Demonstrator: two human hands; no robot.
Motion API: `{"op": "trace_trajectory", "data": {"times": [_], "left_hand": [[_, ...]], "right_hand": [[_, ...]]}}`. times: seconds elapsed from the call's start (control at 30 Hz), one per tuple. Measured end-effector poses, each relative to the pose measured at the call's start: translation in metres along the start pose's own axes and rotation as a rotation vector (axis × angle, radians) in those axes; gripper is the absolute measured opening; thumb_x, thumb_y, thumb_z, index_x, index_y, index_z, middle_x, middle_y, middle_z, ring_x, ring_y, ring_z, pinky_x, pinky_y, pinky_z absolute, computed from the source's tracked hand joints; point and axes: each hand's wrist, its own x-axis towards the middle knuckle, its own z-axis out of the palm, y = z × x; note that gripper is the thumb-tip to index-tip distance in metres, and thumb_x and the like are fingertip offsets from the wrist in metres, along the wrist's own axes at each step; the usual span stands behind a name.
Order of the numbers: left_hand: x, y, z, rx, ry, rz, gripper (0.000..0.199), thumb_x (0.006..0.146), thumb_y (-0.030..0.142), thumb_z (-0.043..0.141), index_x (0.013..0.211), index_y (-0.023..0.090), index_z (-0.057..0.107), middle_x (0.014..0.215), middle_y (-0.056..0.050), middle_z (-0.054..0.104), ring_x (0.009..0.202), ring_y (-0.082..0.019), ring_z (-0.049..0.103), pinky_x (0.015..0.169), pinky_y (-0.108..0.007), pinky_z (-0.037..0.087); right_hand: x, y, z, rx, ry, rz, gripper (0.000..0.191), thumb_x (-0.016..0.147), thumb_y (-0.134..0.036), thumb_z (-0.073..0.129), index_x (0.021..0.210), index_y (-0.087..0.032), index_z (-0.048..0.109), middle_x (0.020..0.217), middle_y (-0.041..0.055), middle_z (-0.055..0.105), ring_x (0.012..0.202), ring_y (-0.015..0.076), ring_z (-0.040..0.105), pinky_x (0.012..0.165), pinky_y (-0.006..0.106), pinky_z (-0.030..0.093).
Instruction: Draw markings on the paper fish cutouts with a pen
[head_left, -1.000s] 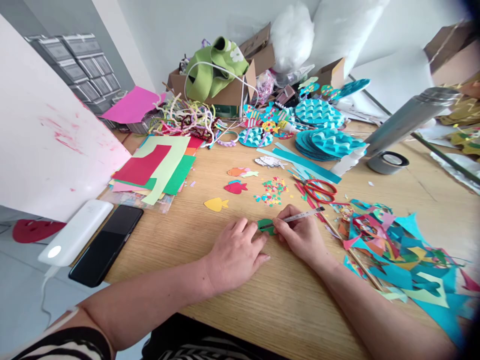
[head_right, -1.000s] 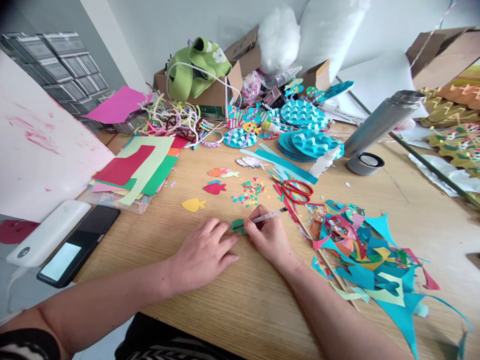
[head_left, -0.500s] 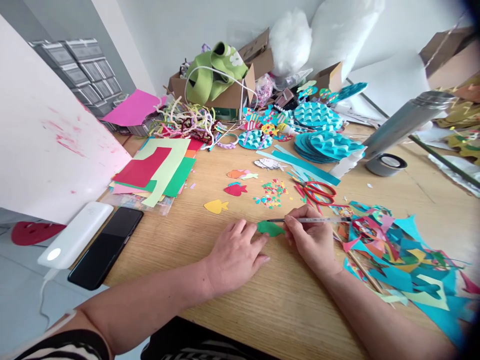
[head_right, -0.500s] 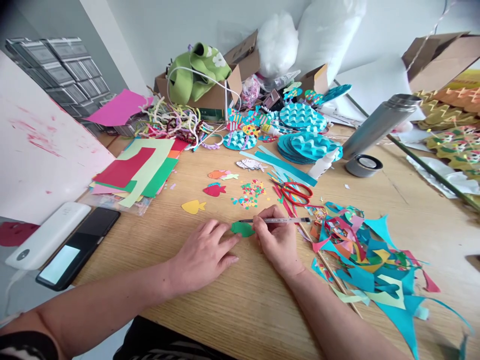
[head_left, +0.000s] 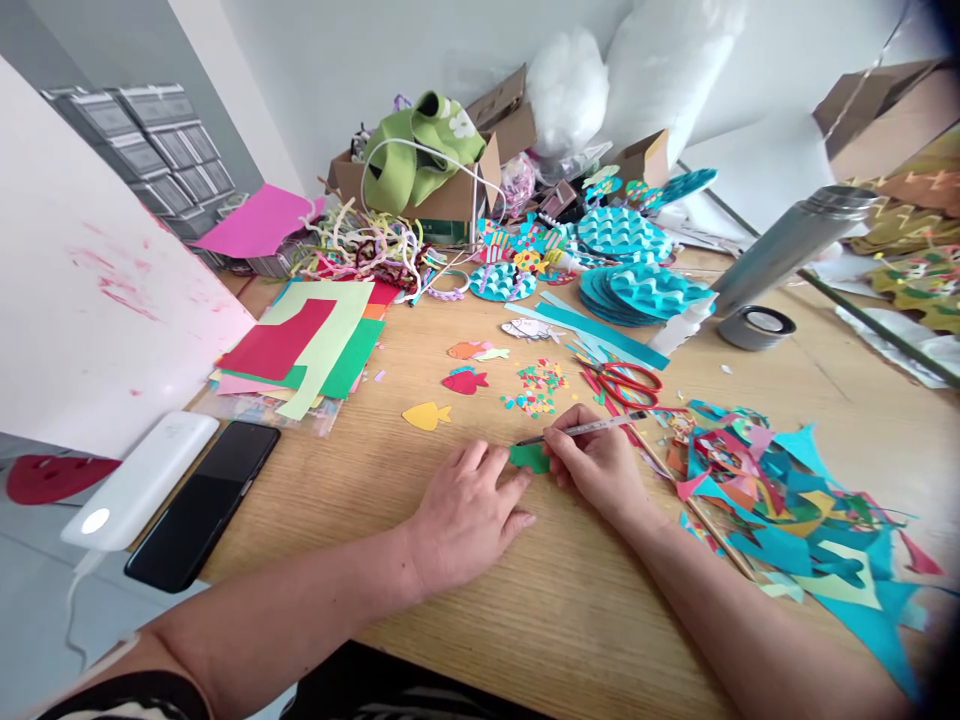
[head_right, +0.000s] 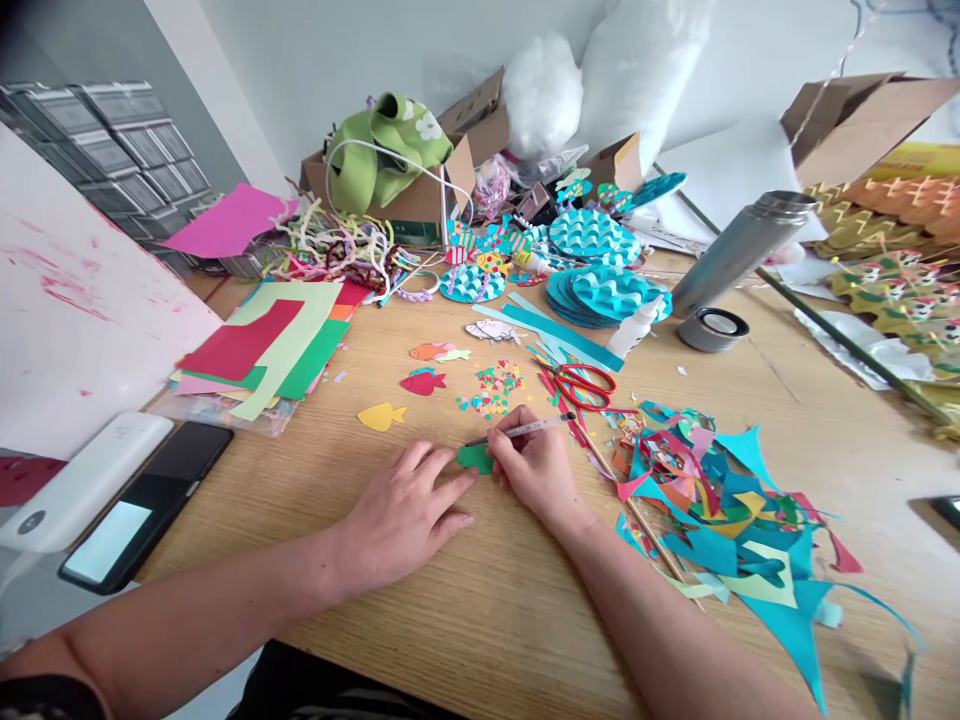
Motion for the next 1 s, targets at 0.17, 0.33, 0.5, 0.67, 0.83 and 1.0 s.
{"op": "trace_trajectory", "data": {"times": [0.17, 0.33, 0.5, 0.67, 0.83, 1.0], "left_hand": [[-0.0006, 0.0005, 0.0003, 0.003, -0.004, 0.001, 0.04, 0.095, 0.044, 0.055, 0.128, 0.022, 0.057, 0.123, -0.009, 0.055, 0.111, -0.027, 0.048, 0.096, -0.044, 0.045], [0.0001, 0.0002, 0.0, 0.003, -0.004, 0.008, 0.039, 0.095, 0.043, 0.055, 0.127, 0.021, 0.057, 0.124, -0.007, 0.056, 0.111, -0.027, 0.048, 0.097, -0.043, 0.045], [0.0012, 0.0002, -0.0003, -0.007, -0.014, 0.011, 0.039, 0.095, 0.043, 0.055, 0.128, 0.021, 0.056, 0.121, -0.007, 0.057, 0.11, -0.027, 0.048, 0.097, -0.043, 0.044], [0.0011, 0.0007, -0.0004, 0.005, -0.017, 0.015, 0.04, 0.095, 0.044, 0.055, 0.127, 0.021, 0.056, 0.119, -0.007, 0.057, 0.109, -0.027, 0.048, 0.096, -0.042, 0.045], [0.0006, 0.0007, 0.0001, 0.01, -0.019, 0.017, 0.039, 0.095, 0.044, 0.055, 0.127, 0.021, 0.056, 0.119, -0.007, 0.057, 0.109, -0.026, 0.049, 0.095, -0.042, 0.045], [0.0009, 0.0011, -0.0009, 0.013, -0.019, 0.018, 0.039, 0.095, 0.044, 0.055, 0.127, 0.021, 0.056, 0.118, -0.007, 0.057, 0.108, -0.027, 0.049, 0.095, -0.043, 0.046]], "right_hand": [[0.0005, -0.0004, 0.0, 0.008, -0.011, 0.002, 0.023, 0.073, -0.037, 0.066, 0.07, -0.022, 0.049, 0.047, -0.0055, 0.055, 0.034, 0.0097, 0.048, 0.034, 0.02, 0.036], [0.0017, 0.0013, -0.0005, -0.001, -0.018, 0.002, 0.021, 0.074, -0.037, 0.065, 0.071, -0.022, 0.05, 0.047, -0.0052, 0.056, 0.034, 0.0102, 0.049, 0.034, 0.02, 0.036], [0.0022, 0.004, -0.0008, -0.012, -0.025, -0.008, 0.019, 0.076, -0.035, 0.063, 0.072, -0.022, 0.049, 0.046, -0.0056, 0.055, 0.033, 0.0096, 0.048, 0.034, 0.019, 0.035], [0.0026, 0.0038, -0.0009, -0.037, -0.024, -0.02, 0.019, 0.077, -0.035, 0.062, 0.072, -0.021, 0.05, 0.045, -0.0057, 0.055, 0.033, 0.0091, 0.048, 0.033, 0.018, 0.034], [0.003, 0.0036, -0.0004, -0.046, -0.029, -0.013, 0.018, 0.077, -0.035, 0.061, 0.073, -0.021, 0.05, 0.046, -0.0054, 0.055, 0.033, 0.0091, 0.048, 0.034, 0.018, 0.034], [0.0028, 0.0033, 0.0, -0.053, -0.032, -0.017, 0.018, 0.077, -0.035, 0.061, 0.073, -0.021, 0.05, 0.045, -0.0054, 0.055, 0.033, 0.0091, 0.048, 0.034, 0.018, 0.034]]}}
